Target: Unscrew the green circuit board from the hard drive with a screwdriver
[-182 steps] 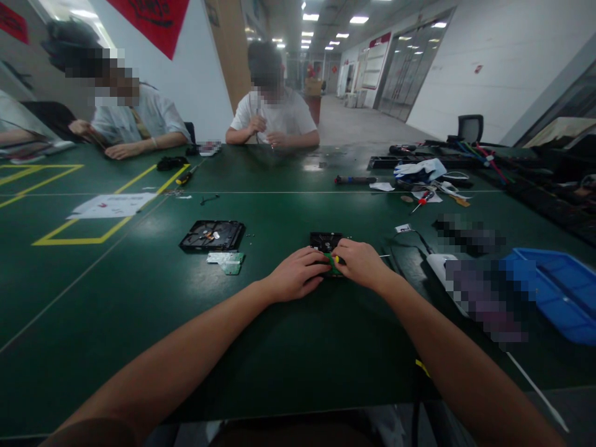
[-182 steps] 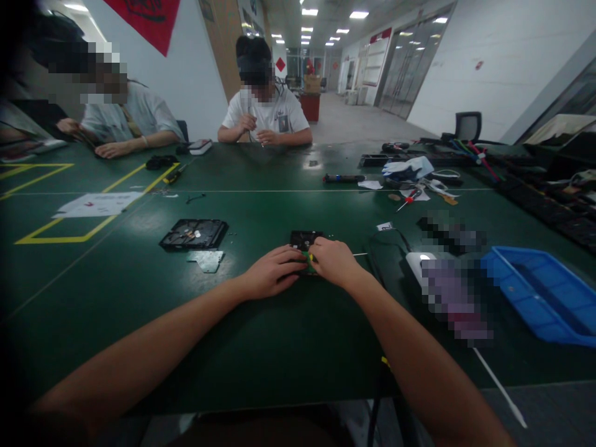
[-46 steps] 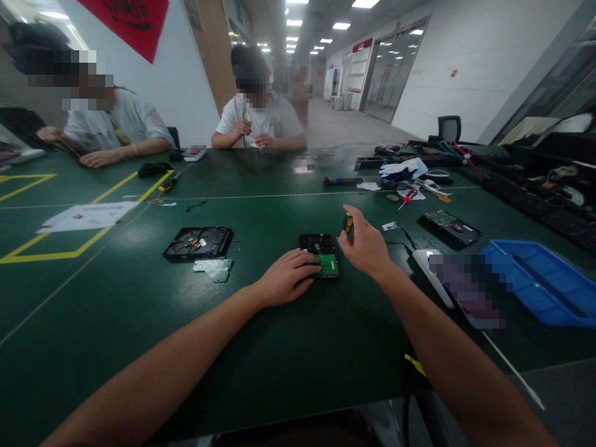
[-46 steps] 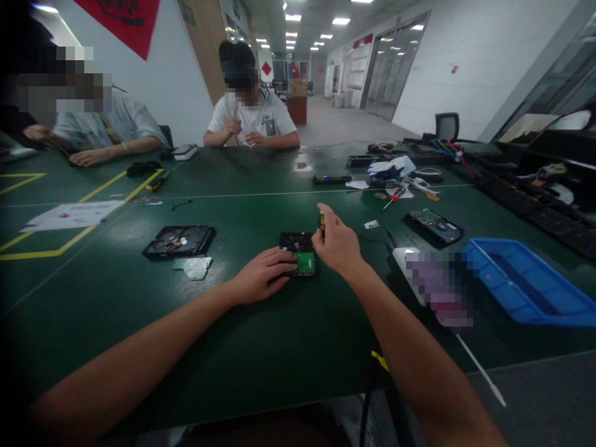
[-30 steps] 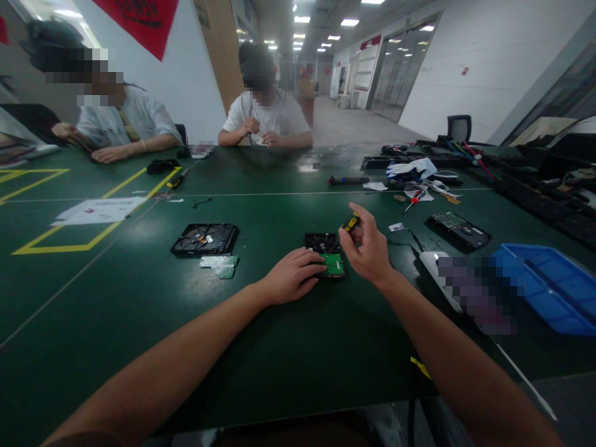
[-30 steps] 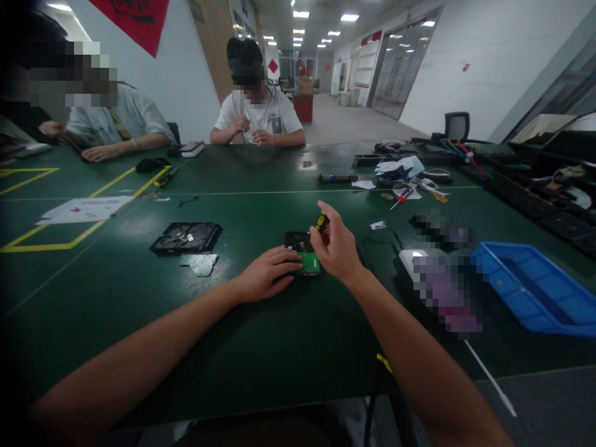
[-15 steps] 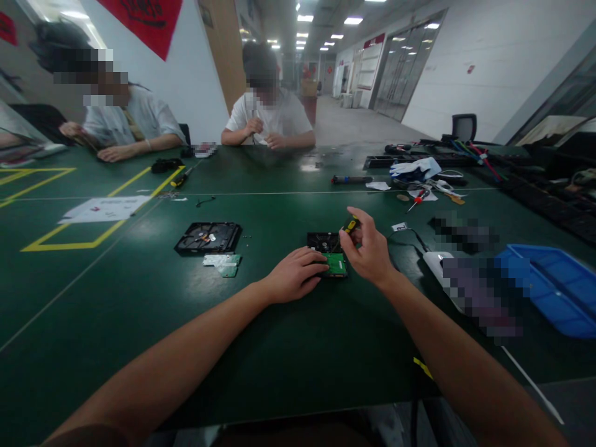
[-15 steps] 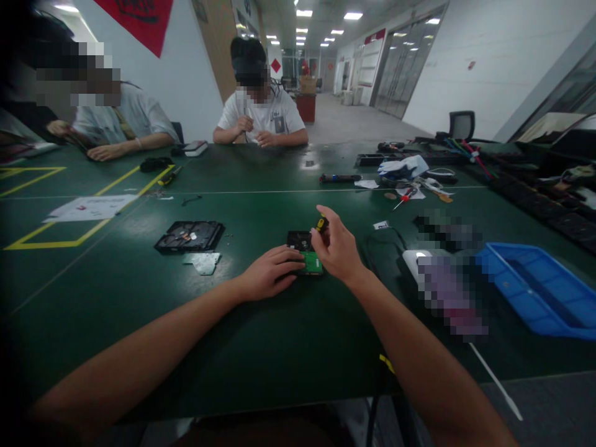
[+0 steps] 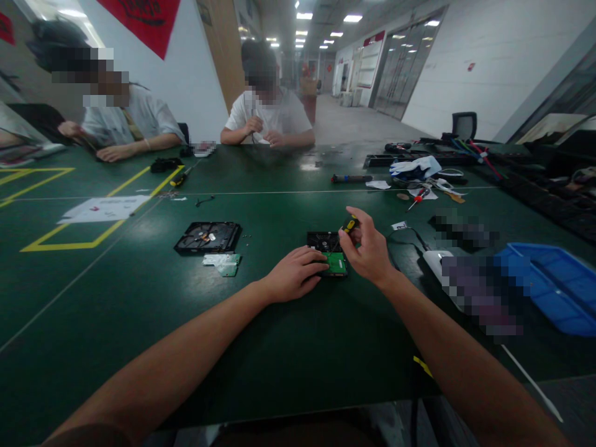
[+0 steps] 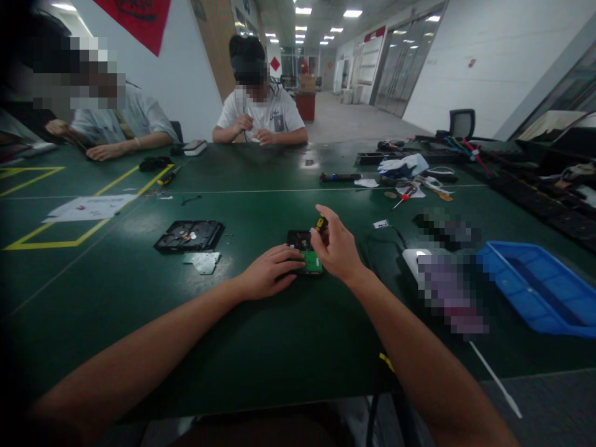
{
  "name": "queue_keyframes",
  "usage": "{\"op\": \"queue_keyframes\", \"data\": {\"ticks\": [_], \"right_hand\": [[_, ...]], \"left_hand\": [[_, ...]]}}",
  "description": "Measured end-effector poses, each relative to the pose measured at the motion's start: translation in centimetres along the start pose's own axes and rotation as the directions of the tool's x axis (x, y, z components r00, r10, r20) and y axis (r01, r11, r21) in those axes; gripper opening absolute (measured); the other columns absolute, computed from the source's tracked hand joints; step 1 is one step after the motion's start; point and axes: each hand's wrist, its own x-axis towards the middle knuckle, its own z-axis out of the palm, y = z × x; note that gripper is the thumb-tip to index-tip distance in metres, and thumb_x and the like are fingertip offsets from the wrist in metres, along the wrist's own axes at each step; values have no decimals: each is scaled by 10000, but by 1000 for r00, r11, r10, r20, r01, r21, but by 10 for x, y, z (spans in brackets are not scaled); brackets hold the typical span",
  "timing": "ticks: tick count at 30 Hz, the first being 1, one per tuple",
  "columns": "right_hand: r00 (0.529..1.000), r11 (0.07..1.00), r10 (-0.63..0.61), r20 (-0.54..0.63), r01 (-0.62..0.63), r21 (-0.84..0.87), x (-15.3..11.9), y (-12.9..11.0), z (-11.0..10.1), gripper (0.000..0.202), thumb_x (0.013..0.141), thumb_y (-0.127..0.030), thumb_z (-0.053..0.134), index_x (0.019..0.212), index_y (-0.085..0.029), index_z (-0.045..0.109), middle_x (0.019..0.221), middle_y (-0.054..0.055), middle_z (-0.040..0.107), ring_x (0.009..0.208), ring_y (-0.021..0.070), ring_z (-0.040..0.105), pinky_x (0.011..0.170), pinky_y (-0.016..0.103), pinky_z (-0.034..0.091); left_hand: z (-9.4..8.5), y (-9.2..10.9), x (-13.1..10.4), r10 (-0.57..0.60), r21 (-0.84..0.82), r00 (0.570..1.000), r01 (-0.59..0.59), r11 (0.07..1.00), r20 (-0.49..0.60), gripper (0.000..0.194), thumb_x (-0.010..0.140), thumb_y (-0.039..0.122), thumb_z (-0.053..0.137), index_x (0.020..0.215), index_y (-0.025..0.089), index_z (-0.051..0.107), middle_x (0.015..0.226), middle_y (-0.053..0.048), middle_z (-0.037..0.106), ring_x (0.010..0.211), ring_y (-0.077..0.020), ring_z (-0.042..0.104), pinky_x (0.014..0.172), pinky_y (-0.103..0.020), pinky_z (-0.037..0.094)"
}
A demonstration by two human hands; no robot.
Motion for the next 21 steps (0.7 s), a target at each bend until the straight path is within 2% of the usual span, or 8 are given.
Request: {"op": "queue_keyframes", "data": {"ticks": [4, 12, 21], "right_hand": [[1000, 1000, 6, 2, -6, -8, 0, -1, 0, 577, 966, -303, 595, 1517, -283, 424, 1298, 92, 684, 767, 192, 710, 790, 401, 629], [1000, 999, 4, 5, -4, -36, 0, -1, 0, 573, 968, -306, 588, 1515, -267, 424, 1319, 104, 678, 894, 228, 740, 838, 402, 631], [1000, 1000, 3, 9, -3, -26, 1, -1, -1, 565, 960, -313, 604, 1501, -265, 448, 1279, 99, 693, 839, 213, 722, 808, 398, 632]], "left_hand": [[-1, 1, 1, 7, -8, 1000, -7, 1000, -7, 359, 1009, 275, 561, 1356, 214, 632, 1394, -110, 629, 1320, -272, 574, 1194, -540, 419], [0, 0, 1, 9, 5, 1000, -9, 1000, -2, 360, 1011, 285, 561, 1356, 211, 631, 1405, -110, 622, 1327, -277, 566, 1192, -537, 420], [-1, 1, 1, 8, -15, 1000, -8, 1000, -9, 366, 1005, 280, 562, 1359, 222, 631, 1386, -114, 631, 1316, -279, 577, 1188, -548, 424]]}}
